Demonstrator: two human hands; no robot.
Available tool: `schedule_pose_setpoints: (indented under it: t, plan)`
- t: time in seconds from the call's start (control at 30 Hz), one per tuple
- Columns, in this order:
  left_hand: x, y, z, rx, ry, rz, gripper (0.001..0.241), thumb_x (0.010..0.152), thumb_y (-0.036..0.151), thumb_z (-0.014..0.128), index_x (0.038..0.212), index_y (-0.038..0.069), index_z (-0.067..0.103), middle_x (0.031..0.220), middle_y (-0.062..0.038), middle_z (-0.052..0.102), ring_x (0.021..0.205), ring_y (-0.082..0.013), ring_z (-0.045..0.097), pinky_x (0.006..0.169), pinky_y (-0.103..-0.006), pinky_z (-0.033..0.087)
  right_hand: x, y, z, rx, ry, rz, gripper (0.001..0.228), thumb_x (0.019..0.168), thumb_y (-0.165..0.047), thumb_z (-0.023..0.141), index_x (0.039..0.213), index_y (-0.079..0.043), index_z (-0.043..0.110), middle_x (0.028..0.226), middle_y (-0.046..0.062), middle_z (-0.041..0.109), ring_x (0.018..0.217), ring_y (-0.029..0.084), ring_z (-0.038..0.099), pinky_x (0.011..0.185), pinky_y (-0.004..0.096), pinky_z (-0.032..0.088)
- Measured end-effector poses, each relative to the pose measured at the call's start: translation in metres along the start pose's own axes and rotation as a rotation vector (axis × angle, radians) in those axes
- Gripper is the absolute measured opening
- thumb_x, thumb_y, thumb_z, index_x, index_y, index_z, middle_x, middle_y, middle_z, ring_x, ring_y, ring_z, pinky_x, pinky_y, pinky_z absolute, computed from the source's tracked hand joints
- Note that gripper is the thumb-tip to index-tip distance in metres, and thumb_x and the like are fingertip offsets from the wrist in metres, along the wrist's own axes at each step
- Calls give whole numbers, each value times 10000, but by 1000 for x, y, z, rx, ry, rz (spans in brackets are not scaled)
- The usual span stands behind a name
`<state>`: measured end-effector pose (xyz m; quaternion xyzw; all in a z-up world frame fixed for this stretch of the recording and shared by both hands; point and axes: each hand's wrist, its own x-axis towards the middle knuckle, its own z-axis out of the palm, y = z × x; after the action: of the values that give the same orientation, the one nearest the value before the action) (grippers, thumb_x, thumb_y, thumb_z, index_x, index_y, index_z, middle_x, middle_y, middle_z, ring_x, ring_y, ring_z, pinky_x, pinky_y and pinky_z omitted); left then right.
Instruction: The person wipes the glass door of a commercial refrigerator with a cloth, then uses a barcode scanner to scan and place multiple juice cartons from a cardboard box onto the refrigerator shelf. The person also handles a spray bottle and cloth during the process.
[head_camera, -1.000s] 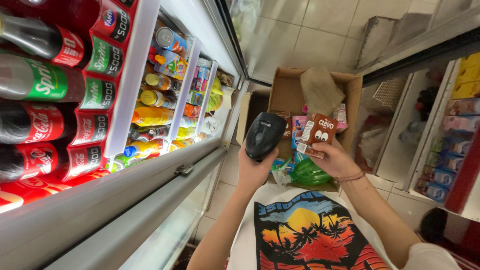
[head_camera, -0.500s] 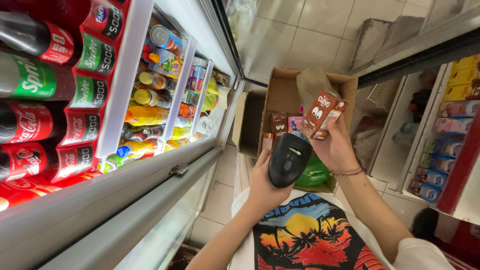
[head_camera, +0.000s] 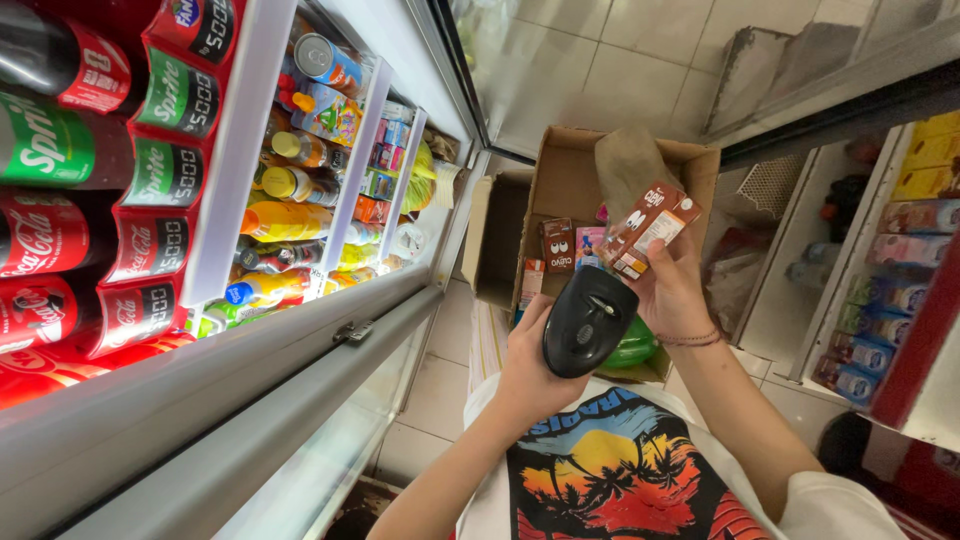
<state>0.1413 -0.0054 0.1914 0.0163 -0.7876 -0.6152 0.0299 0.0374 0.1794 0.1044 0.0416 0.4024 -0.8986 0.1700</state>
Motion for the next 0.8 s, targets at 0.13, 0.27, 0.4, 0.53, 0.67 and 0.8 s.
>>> schedule_pose_setpoints:
  t: [0.13,0.27,0.4,0.53,0.67,0.8]
  plan:
    - [5,-1,-2,-22,21,9,329,779,55,835,1073,24,690,1011,-121,651,915,-308,657,813,-358,549,1,-4,-3,117,38,162,534,1049,-351,585,1436,-1,471,1318,161,637,1232,326,639,1137,539,489]
    - [7,1,-2,-58,51,-30,321,780,50,811,1076,28,690,1043,-114,632,926,-279,685,818,-349,549,3,-7,-12,184,-3,202,510,1051,-321,564,1454,-21,475,1318,143,635,1241,303,630,1153,549,485]
    - [7,4,-1,-18,36,-27,297,779,57,829,1047,32,703,1004,-101,634,898,-264,676,805,-336,547,2,-9,-21,153,-15,165,456,1075,-275,587,1478,-100,465,1365,80,608,1274,258,609,1101,532,488]
    - [2,6,1,-77,-18,-66,329,785,56,831,1085,25,701,1035,-100,651,911,-217,689,813,-318,550,-1,-16,-26,143,-68,142,630,1032,-287,646,1584,-136,381,1447,20,574,1304,221,590,1090,470,477]
    - [-4,5,5,-275,-53,-181,471,788,60,814,1217,16,625,1095,-86,690,989,-140,687,883,-285,548,1,-27,-25,171,-234,97,796,1013,-265,698,1682,-135,285,1440,-27,548,1290,228,591,1082,459,471]
    - [-6,5,7,-283,-71,-196,503,794,66,816,1252,15,614,1097,-86,723,998,-118,696,898,-274,552,6,-30,-17,173,-259,89,804,1032,-232,705,1701,-94,280,1440,-30,557,1306,182,583,1197,440,449]
